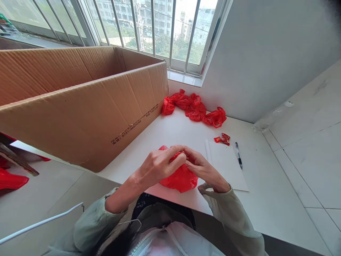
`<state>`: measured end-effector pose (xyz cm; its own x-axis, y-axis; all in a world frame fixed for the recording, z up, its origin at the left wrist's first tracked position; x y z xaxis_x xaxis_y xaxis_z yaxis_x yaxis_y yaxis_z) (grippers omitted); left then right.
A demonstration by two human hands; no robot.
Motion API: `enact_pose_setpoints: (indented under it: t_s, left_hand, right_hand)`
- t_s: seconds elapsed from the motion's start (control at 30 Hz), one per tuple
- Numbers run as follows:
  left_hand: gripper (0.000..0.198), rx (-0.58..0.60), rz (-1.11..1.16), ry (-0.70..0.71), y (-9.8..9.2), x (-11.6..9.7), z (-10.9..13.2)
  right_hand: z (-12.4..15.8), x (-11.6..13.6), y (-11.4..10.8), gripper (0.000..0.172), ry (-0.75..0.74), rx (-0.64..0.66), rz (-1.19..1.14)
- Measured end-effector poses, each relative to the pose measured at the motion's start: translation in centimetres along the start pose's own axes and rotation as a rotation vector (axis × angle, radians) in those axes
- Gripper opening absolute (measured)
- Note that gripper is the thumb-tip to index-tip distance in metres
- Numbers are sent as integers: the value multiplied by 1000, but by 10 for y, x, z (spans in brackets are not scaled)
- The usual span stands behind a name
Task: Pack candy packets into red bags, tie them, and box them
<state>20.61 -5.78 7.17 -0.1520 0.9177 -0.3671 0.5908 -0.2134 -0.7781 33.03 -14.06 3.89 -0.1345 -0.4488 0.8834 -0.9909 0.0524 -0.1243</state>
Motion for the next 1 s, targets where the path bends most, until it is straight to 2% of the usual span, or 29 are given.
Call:
enact_pose_setpoints:
  t_s: [0.07, 0.13, 0.23, 0.27, 0.37, 0.47, 0.53, 0.63, 0.77, 0.8, 0.87, 0.93, 1.0]
  left_hand:
    - [33, -3, -95, 28, 2, 3, 1]
    - [33, -33, -212, 98, 0, 4, 0]
    - [32, -59, -306, 209, -6, 4, -5]
    - [31, -57, -318, 241, -8, 5, -7]
    - [28, -49, -347, 271, -14, 11, -6]
    - [25, -6, -375, 248, -20, 24, 9]
    - [23, 31, -377, 203, -23, 37, 28]
    - [22, 56, -292, 34, -21, 60, 62]
    - [25, 141, -39, -201, -9, 75, 96]
    - [27, 139, 27, -259, -7, 74, 99]
    - [34, 116, 161, -373, -4, 67, 98]
    - [41, 101, 316, -475, -1, 58, 91]
    - [46, 117, 491, -544, 4, 49, 81]
  right_hand:
    - [1, 2, -6, 29, 3, 16, 70]
    - [1, 9, -12, 22, -20, -22, 266]
    - [-1, 28, -13, 20, -160, -124, 778]
    - [-1, 34, -11, 21, -216, -121, 960]
    - [4, 41, -5, 24, -334, 31, 1330]
    - [22, 32, -13, 25, -378, 136, 1424]
    - [40, 19, -27, 26, -366, 112, 1411]
    - [72, -5, -46, 29, -314, 33, 1342]
    - [103, -29, -49, 28, -190, 13, 1196]
    - [107, -32, -48, 26, -142, -36, 1135]
    - [108, -32, -44, 19, -36, -216, 951]
    - [102, -30, -37, 15, 41, -415, 655]
    - [89, -28, -27, 16, 56, -529, 289]
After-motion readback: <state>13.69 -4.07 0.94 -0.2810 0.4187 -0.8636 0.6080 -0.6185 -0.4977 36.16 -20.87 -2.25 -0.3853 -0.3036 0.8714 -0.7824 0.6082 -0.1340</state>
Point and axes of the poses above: each hand's wrist, its own z-axis away from the middle knuckle, its own y-axis out of the palm, x = y × z, the point moved 3 cm from there along -z, towards the middle knuckle, and after that the axes turned 14 degrees about -y, right-handed, at the moved point
